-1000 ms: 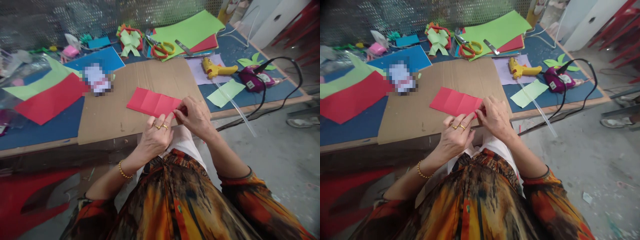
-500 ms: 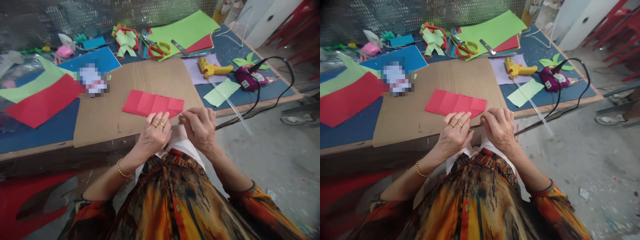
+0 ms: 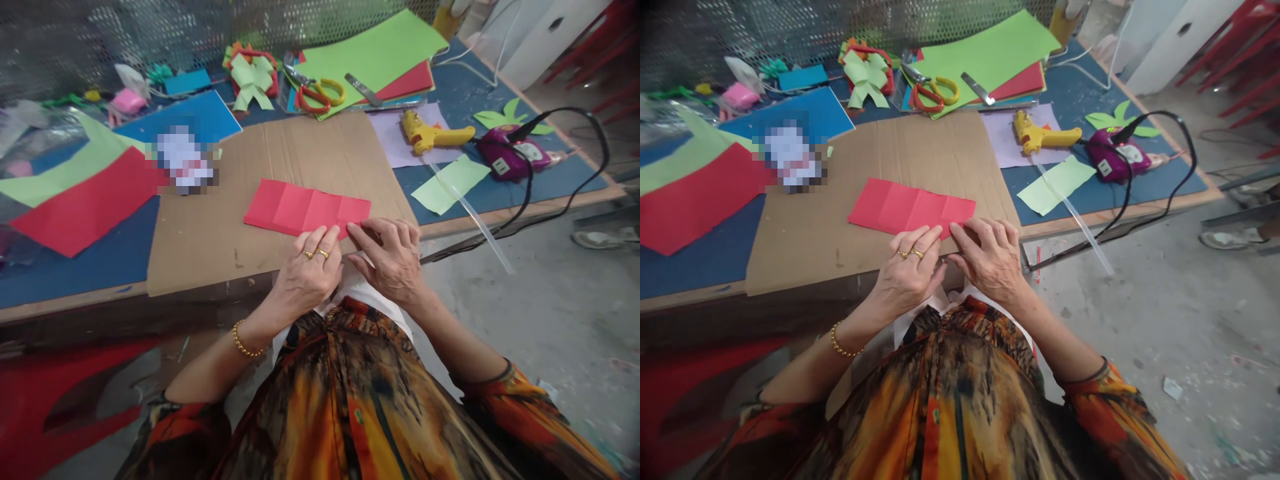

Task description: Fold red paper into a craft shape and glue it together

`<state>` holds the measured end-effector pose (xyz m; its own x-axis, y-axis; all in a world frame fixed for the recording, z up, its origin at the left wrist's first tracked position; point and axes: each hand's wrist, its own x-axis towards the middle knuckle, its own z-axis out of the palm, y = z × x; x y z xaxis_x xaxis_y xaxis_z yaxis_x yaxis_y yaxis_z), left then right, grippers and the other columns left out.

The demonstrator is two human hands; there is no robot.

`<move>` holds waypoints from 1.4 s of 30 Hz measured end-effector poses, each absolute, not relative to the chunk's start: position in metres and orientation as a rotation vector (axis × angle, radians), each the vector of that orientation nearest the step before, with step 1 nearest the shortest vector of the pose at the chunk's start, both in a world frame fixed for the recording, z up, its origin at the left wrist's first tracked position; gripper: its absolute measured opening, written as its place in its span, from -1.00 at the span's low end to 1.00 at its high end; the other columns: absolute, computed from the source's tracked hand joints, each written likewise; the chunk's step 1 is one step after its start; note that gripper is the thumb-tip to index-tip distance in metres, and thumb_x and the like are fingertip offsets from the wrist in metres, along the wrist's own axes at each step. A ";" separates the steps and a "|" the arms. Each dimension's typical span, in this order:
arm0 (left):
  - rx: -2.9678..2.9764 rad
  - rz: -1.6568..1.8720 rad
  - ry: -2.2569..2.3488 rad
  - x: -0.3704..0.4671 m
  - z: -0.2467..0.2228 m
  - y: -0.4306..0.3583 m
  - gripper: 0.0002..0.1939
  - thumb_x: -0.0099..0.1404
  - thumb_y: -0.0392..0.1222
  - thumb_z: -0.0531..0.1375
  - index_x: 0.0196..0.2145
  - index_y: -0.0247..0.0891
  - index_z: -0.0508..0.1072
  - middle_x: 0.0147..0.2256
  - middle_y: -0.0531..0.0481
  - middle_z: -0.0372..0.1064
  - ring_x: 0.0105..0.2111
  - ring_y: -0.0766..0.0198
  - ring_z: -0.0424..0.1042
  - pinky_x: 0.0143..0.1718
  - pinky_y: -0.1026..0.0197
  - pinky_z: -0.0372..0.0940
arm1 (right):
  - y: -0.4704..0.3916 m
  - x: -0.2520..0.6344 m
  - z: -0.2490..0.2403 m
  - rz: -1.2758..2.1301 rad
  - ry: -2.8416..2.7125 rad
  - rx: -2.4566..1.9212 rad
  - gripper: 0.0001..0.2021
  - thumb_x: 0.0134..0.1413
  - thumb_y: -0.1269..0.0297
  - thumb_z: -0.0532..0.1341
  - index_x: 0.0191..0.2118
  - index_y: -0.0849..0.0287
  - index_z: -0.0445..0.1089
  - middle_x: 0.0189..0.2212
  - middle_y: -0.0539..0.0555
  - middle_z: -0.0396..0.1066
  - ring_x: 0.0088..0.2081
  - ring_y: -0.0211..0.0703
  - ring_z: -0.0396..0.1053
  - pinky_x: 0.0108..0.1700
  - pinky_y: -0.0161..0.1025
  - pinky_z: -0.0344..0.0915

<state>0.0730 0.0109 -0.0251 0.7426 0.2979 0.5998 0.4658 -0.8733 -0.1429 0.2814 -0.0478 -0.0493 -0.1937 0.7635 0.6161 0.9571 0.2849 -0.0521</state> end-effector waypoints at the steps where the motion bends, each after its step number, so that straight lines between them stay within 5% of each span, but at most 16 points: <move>1: -2.644 -0.849 -0.595 0.073 -0.026 0.011 -0.64 0.51 -0.25 0.19 0.11 -0.59 0.54 0.11 -0.45 0.60 0.13 -0.06 0.57 0.20 -0.04 0.33 | -0.048 0.281 -0.050 -0.456 -2.017 -1.551 -0.53 0.51 -0.02 0.12 0.33 0.05 0.46 0.14 0.25 0.51 0.16 0.11 0.37 0.23 0.07 0.15; 27: -2.640 -0.831 -0.633 0.076 -0.027 0.005 -0.64 0.50 -0.25 0.18 0.14 -0.46 0.56 0.18 -0.41 0.57 0.11 -0.04 0.55 0.27 -0.14 0.28 | -0.049 0.293 -0.054 -0.428 -1.995 -1.589 -0.54 0.47 0.00 0.18 0.33 0.04 0.46 0.12 0.26 0.50 0.15 0.15 0.37 0.17 0.07 0.23; 34: -2.498 -0.810 -0.578 0.079 -0.018 0.005 -0.70 0.52 -0.20 0.17 -0.01 -0.47 0.60 0.09 -0.31 0.65 -0.02 0.04 0.57 0.18 -0.03 0.27 | -0.044 0.305 -0.016 -0.101 -1.794 -1.460 -0.60 0.42 -0.09 0.23 -0.16 0.16 0.60 -0.25 0.19 0.59 -0.21 -0.02 0.48 -0.06 -0.02 0.38; 37: -2.497 -0.821 -0.569 0.080 -0.014 0.005 -0.72 0.49 -0.23 0.19 -0.04 -0.50 0.60 0.07 -0.31 0.66 -0.04 0.04 0.57 0.15 -0.03 0.28 | -0.024 0.301 0.008 0.329 -1.717 -1.670 -0.68 0.35 0.03 0.29 -0.35 0.15 0.53 -0.49 0.02 0.49 -0.48 -0.22 0.32 -0.34 -0.18 0.24; 42: -2.479 -0.808 -0.574 0.080 -0.015 0.005 -0.74 0.50 -0.23 0.17 -0.09 -0.45 0.62 0.07 -0.28 0.67 -0.05 0.04 0.58 0.14 -0.04 0.31 | 0.012 0.290 0.029 0.423 -1.925 -2.009 -0.75 0.14 0.20 0.42 -0.49 0.13 0.46 -0.55 -0.03 0.42 -0.49 -0.25 0.23 -0.36 -0.20 0.09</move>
<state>0.0802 0.0048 -0.0147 0.7394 0.2398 0.6291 0.5148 -0.8035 -0.2989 0.2904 0.0121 0.0292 0.0451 0.9989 0.0109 0.9024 -0.0361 -0.4295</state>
